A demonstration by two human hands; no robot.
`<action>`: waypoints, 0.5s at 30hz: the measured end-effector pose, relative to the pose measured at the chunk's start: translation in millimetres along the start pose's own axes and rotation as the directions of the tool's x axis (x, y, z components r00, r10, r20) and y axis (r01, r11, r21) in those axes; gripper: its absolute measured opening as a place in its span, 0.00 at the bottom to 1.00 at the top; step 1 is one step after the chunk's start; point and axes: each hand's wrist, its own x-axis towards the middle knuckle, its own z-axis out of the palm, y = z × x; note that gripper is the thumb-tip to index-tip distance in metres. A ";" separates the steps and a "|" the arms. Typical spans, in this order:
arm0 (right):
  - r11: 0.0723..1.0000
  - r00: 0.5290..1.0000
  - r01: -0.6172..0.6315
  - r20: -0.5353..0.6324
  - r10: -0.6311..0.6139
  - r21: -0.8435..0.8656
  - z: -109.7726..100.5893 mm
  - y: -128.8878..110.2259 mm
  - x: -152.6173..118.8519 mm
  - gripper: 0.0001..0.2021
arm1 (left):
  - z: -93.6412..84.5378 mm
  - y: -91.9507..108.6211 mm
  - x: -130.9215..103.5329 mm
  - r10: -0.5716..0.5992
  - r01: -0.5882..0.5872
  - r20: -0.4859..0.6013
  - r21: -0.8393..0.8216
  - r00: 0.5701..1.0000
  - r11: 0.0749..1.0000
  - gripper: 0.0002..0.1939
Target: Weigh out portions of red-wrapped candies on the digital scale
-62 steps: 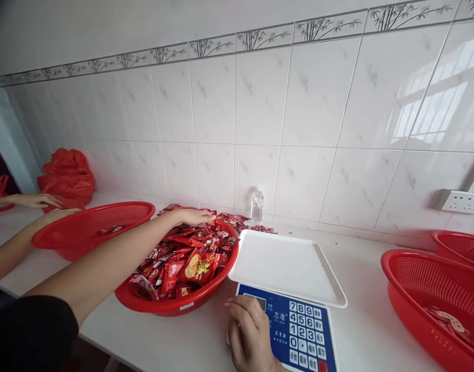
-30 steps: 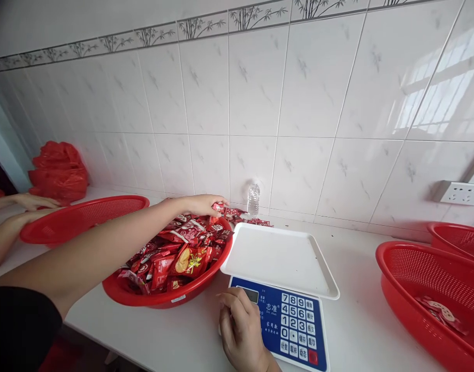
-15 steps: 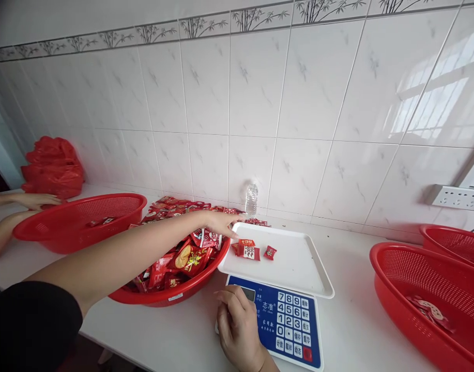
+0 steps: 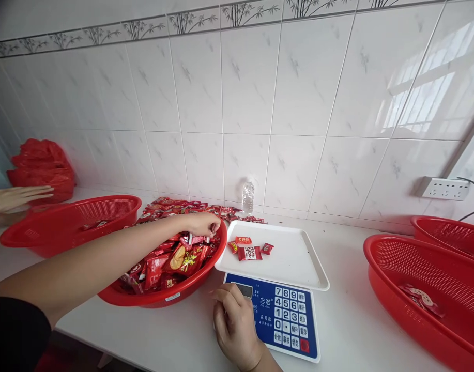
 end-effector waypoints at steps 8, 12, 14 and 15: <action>1.000 1.000 -0.013 0.006 0.013 0.003 -0.4 0.2 0.2 0.15 | -6.8 -4.8 12.0 -0.214 0.156 -0.398 -0.173 0.892 0.972 0.06; 1.000 1.000 -0.011 0.010 0.011 0.001 -0.1 0.6 0.7 0.15 | -7.7 11.0 25.3 -0.114 -0.002 -0.364 -0.304 0.924 0.953 0.06; 1.000 1.000 -0.015 0.005 0.015 -0.002 0.2 0.8 1.0 0.14 | -3.8 23.4 31.5 -0.040 -0.062 -0.267 -0.361 0.963 0.931 0.07; 1.000 1.000 -0.018 0.000 0.018 -0.005 0.3 0.9 1.1 0.14 | -0.9 30.3 34.0 -0.014 -0.068 -0.216 -0.368 0.976 0.927 0.08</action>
